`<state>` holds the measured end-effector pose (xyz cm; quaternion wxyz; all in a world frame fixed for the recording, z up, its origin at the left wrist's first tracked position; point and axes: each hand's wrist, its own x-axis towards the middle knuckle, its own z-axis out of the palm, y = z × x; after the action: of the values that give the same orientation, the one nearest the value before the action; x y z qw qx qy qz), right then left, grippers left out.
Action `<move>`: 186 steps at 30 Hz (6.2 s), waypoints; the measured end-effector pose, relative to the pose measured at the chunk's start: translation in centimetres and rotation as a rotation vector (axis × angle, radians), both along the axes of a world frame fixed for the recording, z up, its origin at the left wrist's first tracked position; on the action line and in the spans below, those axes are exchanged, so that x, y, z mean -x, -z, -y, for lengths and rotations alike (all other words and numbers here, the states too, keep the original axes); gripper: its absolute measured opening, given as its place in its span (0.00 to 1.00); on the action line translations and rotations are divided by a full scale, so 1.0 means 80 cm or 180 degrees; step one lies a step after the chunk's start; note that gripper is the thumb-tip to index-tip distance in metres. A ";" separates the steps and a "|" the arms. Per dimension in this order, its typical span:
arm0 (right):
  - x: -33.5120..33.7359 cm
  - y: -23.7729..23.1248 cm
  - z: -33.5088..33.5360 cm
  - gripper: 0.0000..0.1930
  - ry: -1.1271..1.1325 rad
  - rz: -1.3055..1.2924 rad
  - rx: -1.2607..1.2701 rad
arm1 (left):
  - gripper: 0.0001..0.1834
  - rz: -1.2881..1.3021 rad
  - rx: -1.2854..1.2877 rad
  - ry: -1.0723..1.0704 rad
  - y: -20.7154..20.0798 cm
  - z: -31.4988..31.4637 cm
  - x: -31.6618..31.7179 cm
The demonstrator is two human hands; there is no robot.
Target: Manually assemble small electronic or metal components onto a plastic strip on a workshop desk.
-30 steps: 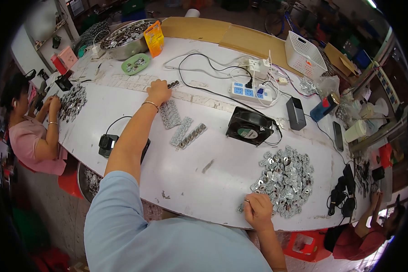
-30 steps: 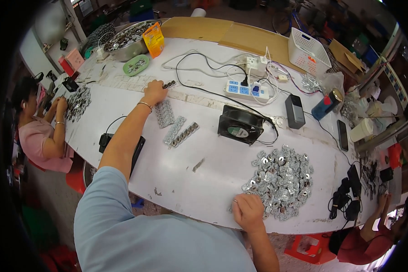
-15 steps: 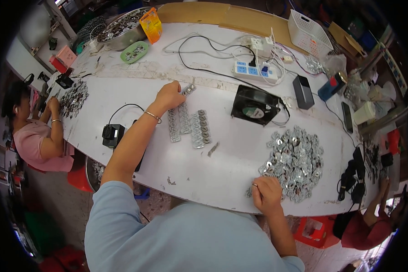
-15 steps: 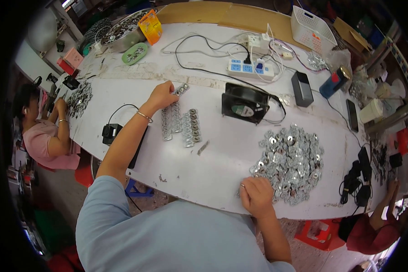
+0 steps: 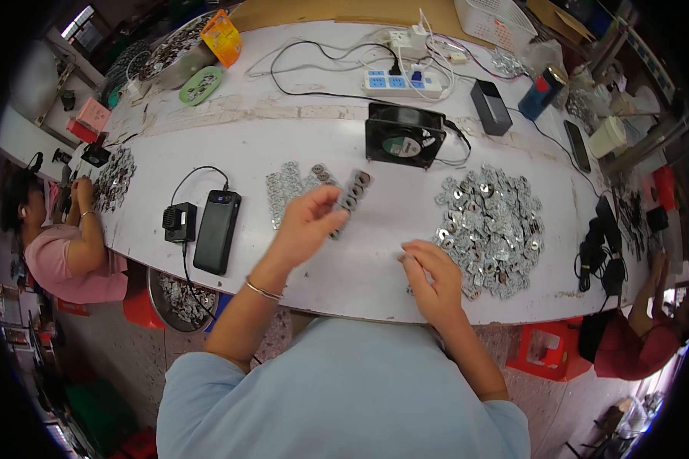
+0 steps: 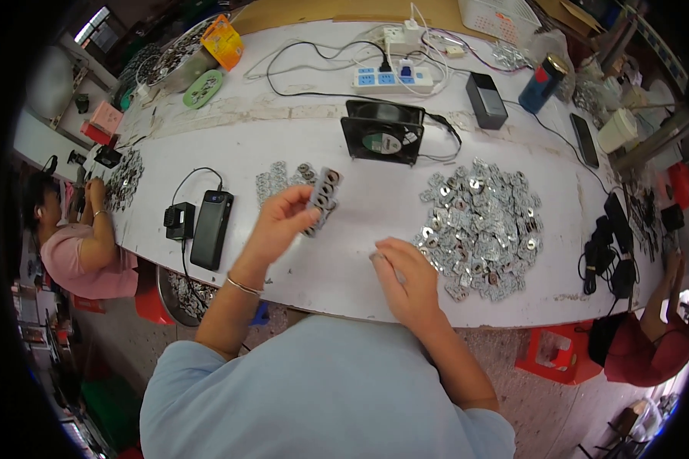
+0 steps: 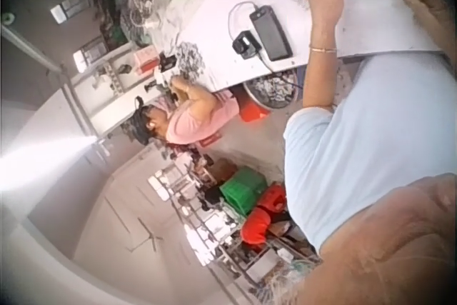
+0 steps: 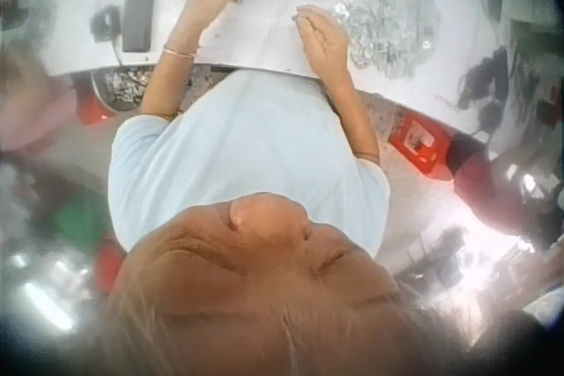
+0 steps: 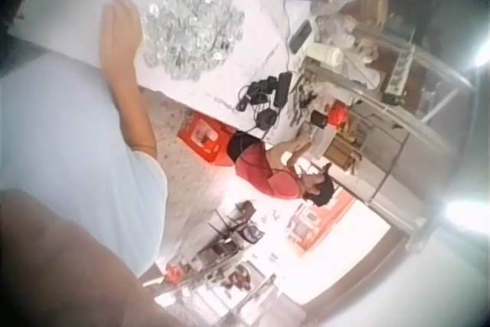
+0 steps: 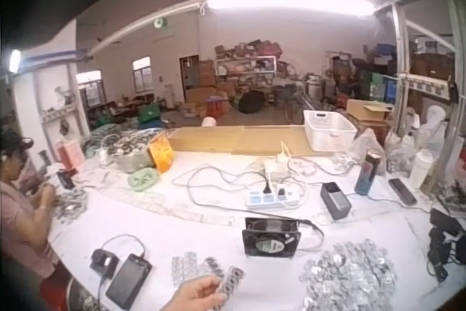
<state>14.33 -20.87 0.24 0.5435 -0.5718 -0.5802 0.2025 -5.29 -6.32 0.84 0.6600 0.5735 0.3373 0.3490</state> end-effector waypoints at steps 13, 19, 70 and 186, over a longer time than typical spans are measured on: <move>-0.028 0.021 -0.025 0.09 0.0337 -0.1294 0.0498 | 0.13 0.0355 0.0718 0.0854 -0.004 0.056 -0.021; -0.006 -0.029 -0.008 0.08 -0.0180 -0.1277 0.0227 | 0.12 0.0155 0.0450 0.0811 -0.010 0.060 -0.024; -0.025 -0.033 -0.035 0.10 -0.0813 -0.0683 0.1747 | 0.08 -0.1657 -0.1987 0.1147 -0.050 0.031 -0.049; -0.052 -0.005 -0.064 0.09 -0.0031 0.0504 0.0759 | 0.30 -0.1529 -0.2874 0.0839 0.011 0.002 -0.077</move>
<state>18.48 -15.79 0.65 0.4232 -0.6438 -0.5959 0.2268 0.84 -6.49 -0.03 0.2896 0.9020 0.2202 0.2323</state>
